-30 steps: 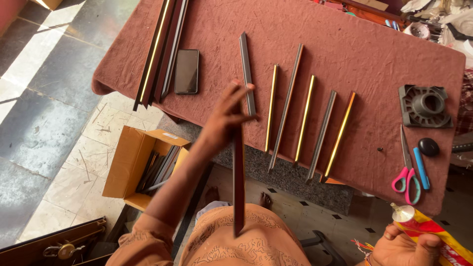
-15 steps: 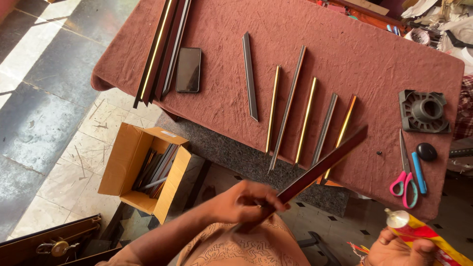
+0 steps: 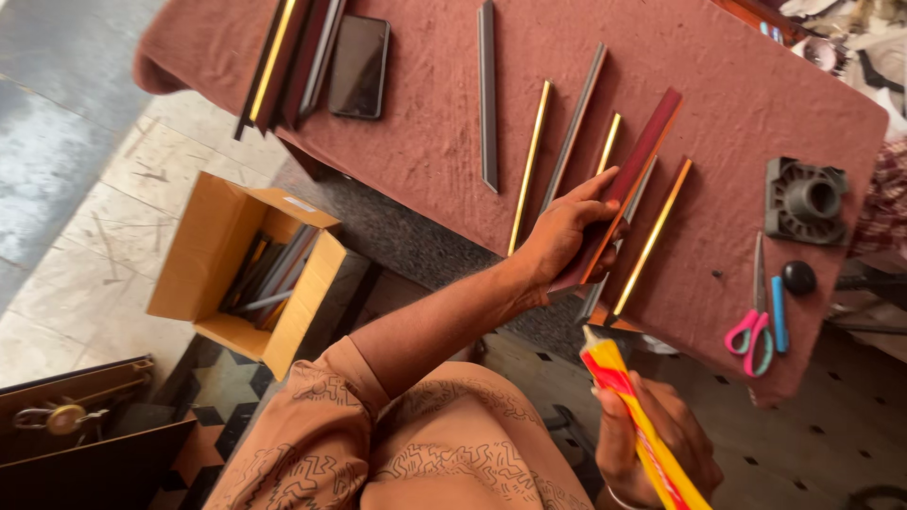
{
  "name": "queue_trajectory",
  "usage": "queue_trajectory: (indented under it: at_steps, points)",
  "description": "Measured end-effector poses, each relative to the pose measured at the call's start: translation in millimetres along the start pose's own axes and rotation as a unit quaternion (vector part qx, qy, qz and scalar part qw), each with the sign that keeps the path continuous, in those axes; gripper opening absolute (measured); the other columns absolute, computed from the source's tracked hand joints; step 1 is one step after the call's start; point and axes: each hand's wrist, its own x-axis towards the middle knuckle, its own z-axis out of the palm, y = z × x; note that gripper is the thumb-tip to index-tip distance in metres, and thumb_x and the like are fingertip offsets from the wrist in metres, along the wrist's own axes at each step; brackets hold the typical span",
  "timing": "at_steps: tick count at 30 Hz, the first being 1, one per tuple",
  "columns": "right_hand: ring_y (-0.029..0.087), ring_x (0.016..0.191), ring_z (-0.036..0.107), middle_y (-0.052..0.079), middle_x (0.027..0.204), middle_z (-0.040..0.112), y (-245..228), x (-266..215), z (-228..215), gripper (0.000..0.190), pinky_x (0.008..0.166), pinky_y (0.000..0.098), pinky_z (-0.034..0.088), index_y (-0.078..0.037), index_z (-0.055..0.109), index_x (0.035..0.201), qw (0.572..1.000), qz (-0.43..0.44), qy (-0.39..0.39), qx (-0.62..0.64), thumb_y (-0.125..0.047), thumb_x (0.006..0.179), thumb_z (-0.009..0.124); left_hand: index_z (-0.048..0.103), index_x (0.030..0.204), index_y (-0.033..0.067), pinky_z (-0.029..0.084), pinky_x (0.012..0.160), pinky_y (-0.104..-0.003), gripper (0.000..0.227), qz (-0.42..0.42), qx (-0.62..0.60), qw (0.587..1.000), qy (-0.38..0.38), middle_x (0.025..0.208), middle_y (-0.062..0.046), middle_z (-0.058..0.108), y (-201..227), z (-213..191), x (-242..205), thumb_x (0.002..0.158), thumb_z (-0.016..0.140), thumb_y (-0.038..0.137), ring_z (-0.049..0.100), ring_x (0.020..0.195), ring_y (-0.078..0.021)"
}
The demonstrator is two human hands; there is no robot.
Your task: The person retrieves long, thin wooden strips from a cardboard box and applies glue to their edges using a yellow tube. The person handles the strips one at a time, applies glue along the length, and places them on a table.
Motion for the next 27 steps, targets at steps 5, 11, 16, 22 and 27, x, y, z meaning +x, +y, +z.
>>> queue_trajectory:
  at_steps: [5,11,16,22,27]
  points:
    - [0.026,0.081,0.074,0.017,0.091,0.071,-13.5,15.7,6.3,0.023,0.067,0.0317,0.062,0.009,0.067,0.109,0.994,0.102,-0.006,0.029,-0.001,0.092,0.079,0.035,0.162,0.0157,0.053,0.053,-0.029,0.061,0.007,-0.022,0.999,-0.022,0.081,-0.005,0.059,-10.1,13.3,-2.4,0.103,0.050,0.014,0.057,0.062,-0.0112]
    - [0.027,0.080,0.074,0.019,0.091,0.072,-10.8,15.6,9.7,0.027,0.070,0.0336,0.061,0.010,0.067,0.112,0.996,0.085,-0.012,0.014,-0.001,0.090,0.080,0.037,0.161,0.0139,0.054,0.053,-0.027,0.061,0.012,0.004,1.000,-0.021,0.081,-0.004,0.059,-16.4,20.7,-2.5,0.102,0.051,0.014,0.058,0.063,-0.0116]
    - [0.026,0.080,0.074,0.018,0.092,0.072,-11.4,12.7,7.7,0.025,0.067,0.0326,0.061,0.009,0.067,0.112,0.994,0.106,-0.012,0.008,0.001,0.092,0.079,0.035,0.163,0.0155,0.053,0.054,-0.027,0.062,0.011,-0.017,0.999,-0.039,0.083,-0.004,0.058,-17.5,23.3,-4.0,0.103,0.051,0.014,0.058,0.065,-0.0100]
    - [0.027,0.080,0.074,0.018,0.091,0.071,-9.1,11.2,3.6,0.025,0.066,0.0331,0.061,0.008,0.068,0.112,0.995,0.094,-0.017,-0.001,-0.001,0.092,0.079,0.035,0.162,0.0210,0.050,0.048,-0.026,0.062,-0.018,-0.011,0.999,-0.034,0.079,-0.005,0.058,-12.0,29.1,-11.1,0.102,0.051,0.019,0.054,0.058,-0.0100]
    - [0.026,0.078,0.074,0.017,0.090,0.071,-8.0,10.8,4.7,0.024,0.067,0.0339,0.061,0.008,0.068,0.111,0.997,0.072,-0.018,0.019,-0.001,0.091,0.079,0.034,0.162,0.0204,0.048,0.045,-0.026,0.063,-0.018,-0.031,0.999,-0.038,0.076,-0.005,0.056,-10.0,31.7,-14.4,0.101,0.051,0.019,0.052,0.053,-0.0115]
